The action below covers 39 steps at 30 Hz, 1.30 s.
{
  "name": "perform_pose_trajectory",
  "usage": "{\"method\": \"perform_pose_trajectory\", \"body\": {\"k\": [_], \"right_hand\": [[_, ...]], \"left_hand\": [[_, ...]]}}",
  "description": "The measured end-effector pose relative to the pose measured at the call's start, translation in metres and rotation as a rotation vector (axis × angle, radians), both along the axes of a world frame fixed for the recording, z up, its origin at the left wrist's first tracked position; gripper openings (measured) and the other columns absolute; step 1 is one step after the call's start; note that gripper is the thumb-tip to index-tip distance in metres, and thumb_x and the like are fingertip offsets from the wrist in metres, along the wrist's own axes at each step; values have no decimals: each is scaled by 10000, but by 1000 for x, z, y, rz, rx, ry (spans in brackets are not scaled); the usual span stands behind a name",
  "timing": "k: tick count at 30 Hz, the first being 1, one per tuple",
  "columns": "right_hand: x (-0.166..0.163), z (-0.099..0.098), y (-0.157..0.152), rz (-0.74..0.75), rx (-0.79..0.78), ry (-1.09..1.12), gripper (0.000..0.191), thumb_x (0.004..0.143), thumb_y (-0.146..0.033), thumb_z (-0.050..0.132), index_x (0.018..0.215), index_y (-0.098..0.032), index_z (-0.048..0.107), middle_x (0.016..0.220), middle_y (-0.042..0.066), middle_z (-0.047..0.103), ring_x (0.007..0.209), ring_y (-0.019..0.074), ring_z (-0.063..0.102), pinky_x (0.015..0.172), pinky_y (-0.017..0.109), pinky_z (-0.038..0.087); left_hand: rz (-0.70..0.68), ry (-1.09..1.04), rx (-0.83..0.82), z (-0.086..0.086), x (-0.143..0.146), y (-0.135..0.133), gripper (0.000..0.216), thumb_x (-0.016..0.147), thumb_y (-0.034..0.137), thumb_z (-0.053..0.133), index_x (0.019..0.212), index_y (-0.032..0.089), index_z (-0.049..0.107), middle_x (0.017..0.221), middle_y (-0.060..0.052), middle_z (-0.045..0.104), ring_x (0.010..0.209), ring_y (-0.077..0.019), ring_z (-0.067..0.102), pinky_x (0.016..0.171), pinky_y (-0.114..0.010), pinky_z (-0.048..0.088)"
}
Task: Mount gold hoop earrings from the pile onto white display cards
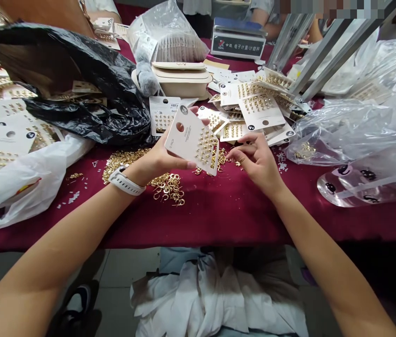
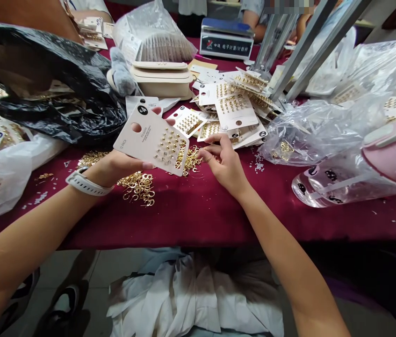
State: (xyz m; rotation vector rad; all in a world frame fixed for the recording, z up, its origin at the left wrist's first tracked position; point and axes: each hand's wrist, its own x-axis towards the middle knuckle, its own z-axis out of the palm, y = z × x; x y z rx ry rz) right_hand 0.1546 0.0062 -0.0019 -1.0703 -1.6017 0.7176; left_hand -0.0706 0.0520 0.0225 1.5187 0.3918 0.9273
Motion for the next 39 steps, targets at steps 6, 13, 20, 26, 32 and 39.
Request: {"method": "perform_pose_trajectory", "body": {"k": [6, 13, 20, 26, 32, 39], "right_hand": [[-8, 2, -8, -7, 209, -102, 34, 831, -252, 648, 823, -227, 627, 825, -9, 696, 792, 138, 669, 752, 291, 549], [-13, 2, -10, -78, 277, -164, 36, 848, -226, 626, 838, -241, 657, 827, -12, 703, 758, 142, 652, 718, 282, 537], [-17, 4, -13, -46, 270, -164, 51, 851, -202, 619, 822, -229, 652, 803, -13, 681, 748, 131, 638, 694, 256, 529], [-16, 3, -12, -38, 348, -222, 65, 841, -157, 624, 819, -213, 648, 814, -7, 715, 765, 135, 669, 695, 249, 554], [-16, 2, -12, -15, 488, -281, 109, 835, -102, 613, 822, -210, 624, 792, 3, 706, 760, 133, 666, 690, 244, 542], [-17, 1, -11, -6, 454, -237, 129, 857, -190, 620, 967, -255, 597, 771, -27, 636, 713, 129, 588, 696, 277, 498]], "left_hand": [[29, 79, -24, 3, 3, -7, 884, 505, 280, 845, 1303, 223, 467, 1363, -107, 487, 1303, -351, 423, 1066, -474, 422], [14, 83, -26, -3, 5, -5, 886, 484, 298, 865, 1278, 275, 473, 1339, -80, 523, 1302, -341, 431, 1059, -464, 437], [-33, 63, -83, -6, 7, -4, 929, 465, 295, 883, 1284, 213, 452, 1348, -135, 512, 1274, -368, 459, 1031, -467, 454], [-29, 49, -92, -4, 8, -7, 882, 465, 231, 878, 1250, 219, 477, 1335, -120, 518, 1298, -355, 429, 1052, -468, 438], [8, 10, -90, -7, 11, -10, 860, 443, 242, 890, 1205, 230, 492, 1286, -105, 551, 1289, -357, 440, 1035, -490, 447], [-1, -40, -55, -7, 14, -8, 817, 450, 256, 890, 1164, 261, 493, 1279, -78, 548, 1286, -335, 447, 1034, -475, 453]]}}
